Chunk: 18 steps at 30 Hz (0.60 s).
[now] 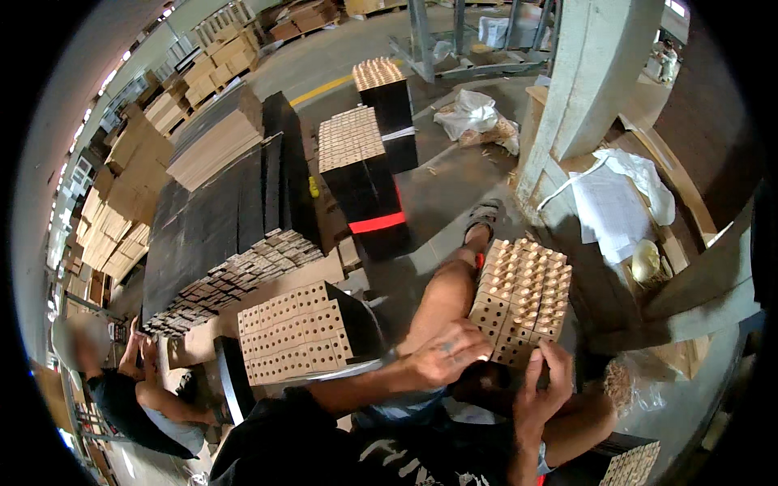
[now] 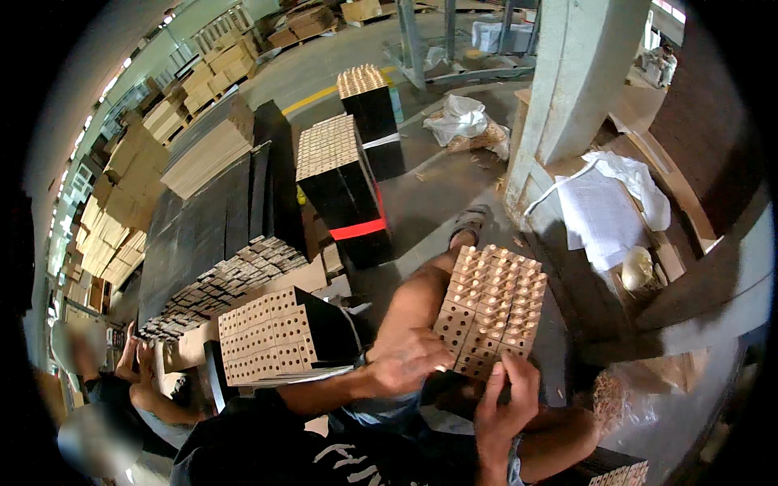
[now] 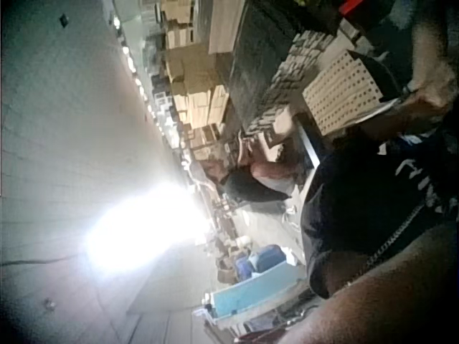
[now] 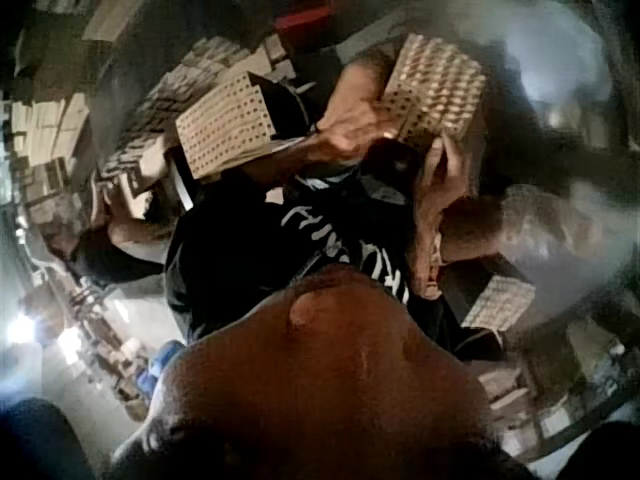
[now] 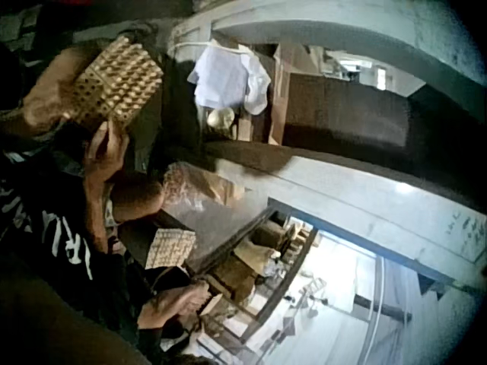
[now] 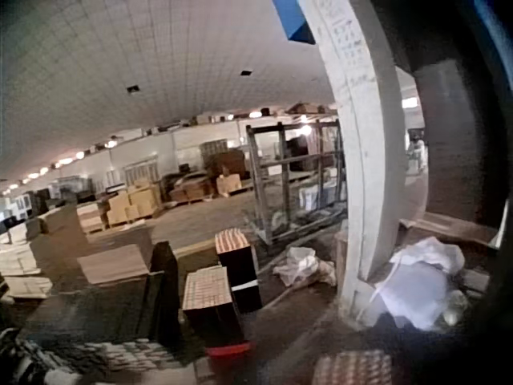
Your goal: The person inserts small wooden pegs into a perforated wooden board held in their lap. They use a hammer to tap the pegs flush with the board surface and then place the completed board onto a stack.
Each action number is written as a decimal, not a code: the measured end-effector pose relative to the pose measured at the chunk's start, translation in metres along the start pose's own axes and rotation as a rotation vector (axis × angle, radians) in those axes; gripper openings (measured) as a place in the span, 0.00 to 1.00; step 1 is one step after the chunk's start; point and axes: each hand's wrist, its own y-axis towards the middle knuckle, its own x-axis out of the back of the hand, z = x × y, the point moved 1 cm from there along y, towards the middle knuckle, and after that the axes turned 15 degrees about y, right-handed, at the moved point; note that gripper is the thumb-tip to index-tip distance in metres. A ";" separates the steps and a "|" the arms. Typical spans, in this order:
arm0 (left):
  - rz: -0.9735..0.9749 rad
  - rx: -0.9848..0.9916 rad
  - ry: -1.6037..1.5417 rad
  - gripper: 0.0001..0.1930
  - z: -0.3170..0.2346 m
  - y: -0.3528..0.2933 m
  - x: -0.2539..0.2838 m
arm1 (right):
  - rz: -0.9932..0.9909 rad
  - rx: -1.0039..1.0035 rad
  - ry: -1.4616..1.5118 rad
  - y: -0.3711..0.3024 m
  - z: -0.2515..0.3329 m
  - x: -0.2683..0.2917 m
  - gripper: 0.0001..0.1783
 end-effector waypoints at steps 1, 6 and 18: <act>-0.048 0.038 -0.033 0.29 -0.004 0.008 0.004 | 0.005 -0.079 0.119 -0.002 0.003 0.000 0.09; -0.038 0.097 -0.027 0.22 0.008 -0.015 -0.029 | 0.048 -0.144 0.146 -0.014 -0.008 -0.026 0.14; 0.168 0.829 -0.763 0.10 -0.057 0.035 0.006 | 0.107 -0.561 0.785 -0.020 0.010 0.004 0.13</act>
